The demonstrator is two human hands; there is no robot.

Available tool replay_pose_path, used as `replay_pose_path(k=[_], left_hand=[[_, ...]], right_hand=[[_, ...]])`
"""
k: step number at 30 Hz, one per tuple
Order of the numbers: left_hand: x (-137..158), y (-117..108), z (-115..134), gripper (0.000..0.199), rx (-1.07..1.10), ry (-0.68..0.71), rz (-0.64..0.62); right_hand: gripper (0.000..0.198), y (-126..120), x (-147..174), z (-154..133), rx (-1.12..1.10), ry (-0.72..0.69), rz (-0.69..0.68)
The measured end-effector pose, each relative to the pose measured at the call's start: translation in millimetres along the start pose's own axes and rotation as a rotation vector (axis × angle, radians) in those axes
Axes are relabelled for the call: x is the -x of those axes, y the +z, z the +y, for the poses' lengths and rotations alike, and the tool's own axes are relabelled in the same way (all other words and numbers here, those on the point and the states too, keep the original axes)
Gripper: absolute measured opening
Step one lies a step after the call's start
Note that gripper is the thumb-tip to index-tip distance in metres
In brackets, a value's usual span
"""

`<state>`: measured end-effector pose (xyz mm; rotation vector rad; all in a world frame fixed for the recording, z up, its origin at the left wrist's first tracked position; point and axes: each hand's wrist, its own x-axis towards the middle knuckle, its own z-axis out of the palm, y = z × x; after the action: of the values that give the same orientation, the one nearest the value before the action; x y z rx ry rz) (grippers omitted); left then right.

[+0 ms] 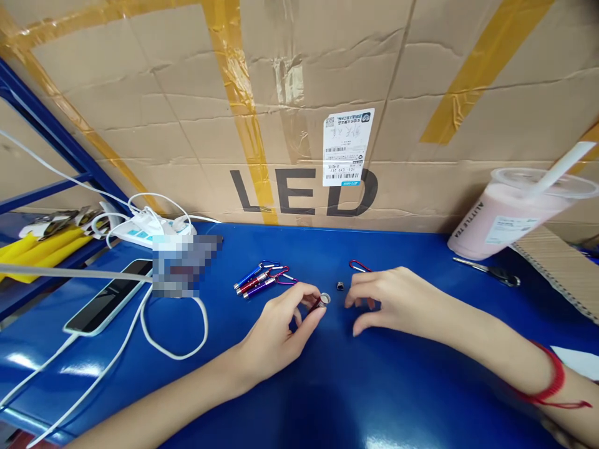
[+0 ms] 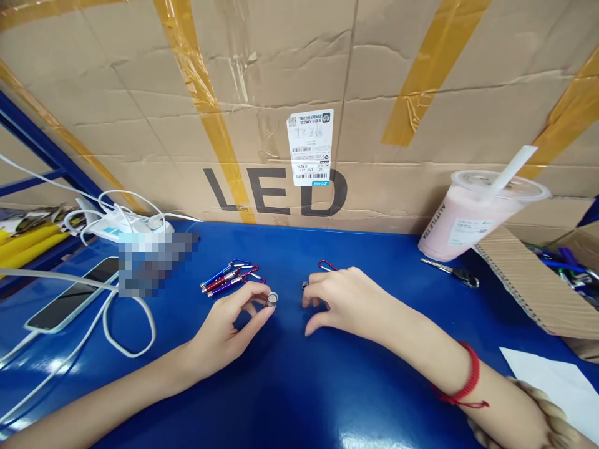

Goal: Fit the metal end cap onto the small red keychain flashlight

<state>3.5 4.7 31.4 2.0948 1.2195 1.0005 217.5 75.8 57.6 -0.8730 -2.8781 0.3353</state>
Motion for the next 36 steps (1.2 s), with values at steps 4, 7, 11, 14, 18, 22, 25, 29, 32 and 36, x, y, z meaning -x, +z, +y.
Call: replay_pose_path(k=[4, 7, 11, 14, 18, 22, 25, 29, 32, 36], left_hand=[[1.1, -1.3, -4.0, 0.011, -0.024, -0.009, -0.031], [3.4, -0.5, -6.6, 0.011, -0.027, 0.001, -0.028], [6.4, 2.0, -8.8, 0.011, 0.0, 0.017, -0.036], [7.3, 3.8, -10.8, 0.011, 0.015, -0.021, -0.083], [7.8, 5.4, -14.3, 0.012, -0.011, 0.014, -0.096], [9.6, 7.0, -17.7, 0.014, -0.024, 0.089, -0.088], [10.8, 8.4, -19.4, 0.015, -0.01, 0.129, -0.07], [11.0, 9.3, -19.8, 0.015, 0.005, 0.173, -0.05], [10.4, 9.5, -19.5, 0.015, -0.019, 0.206, -0.05], [9.4, 10.1, -19.7, 0.014, -0.042, 0.177, -0.035]], right_hand=[[0.022, 0.8, -1.2, -3.4, -0.111, 0.077, -0.151], [0.013, 6.2, -2.5, -0.4, -0.144, 0.076, -0.185], [0.007, 10.0, -2.9, 2.9, -0.195, 0.049, -0.186], [0.005, 9.3, -3.9, 3.0, -0.223, 0.021, -0.159], [0.009, 4.8, -5.7, -1.4, -0.368, 0.069, 0.031], [0.012, 2.2, -4.8, -12.4, -0.461, 0.106, 0.263], [0.01, 5.8, -3.7, -21.8, -0.517, 0.004, 0.383], [0.008, 13.4, -4.7, -28.4, -0.573, -0.104, 0.399], [0.007, 15.0, -5.6, -28.4, -0.561, -0.098, 0.356], [0.011, 8.7, -5.7, -23.1, -0.504, -0.023, 0.293]])
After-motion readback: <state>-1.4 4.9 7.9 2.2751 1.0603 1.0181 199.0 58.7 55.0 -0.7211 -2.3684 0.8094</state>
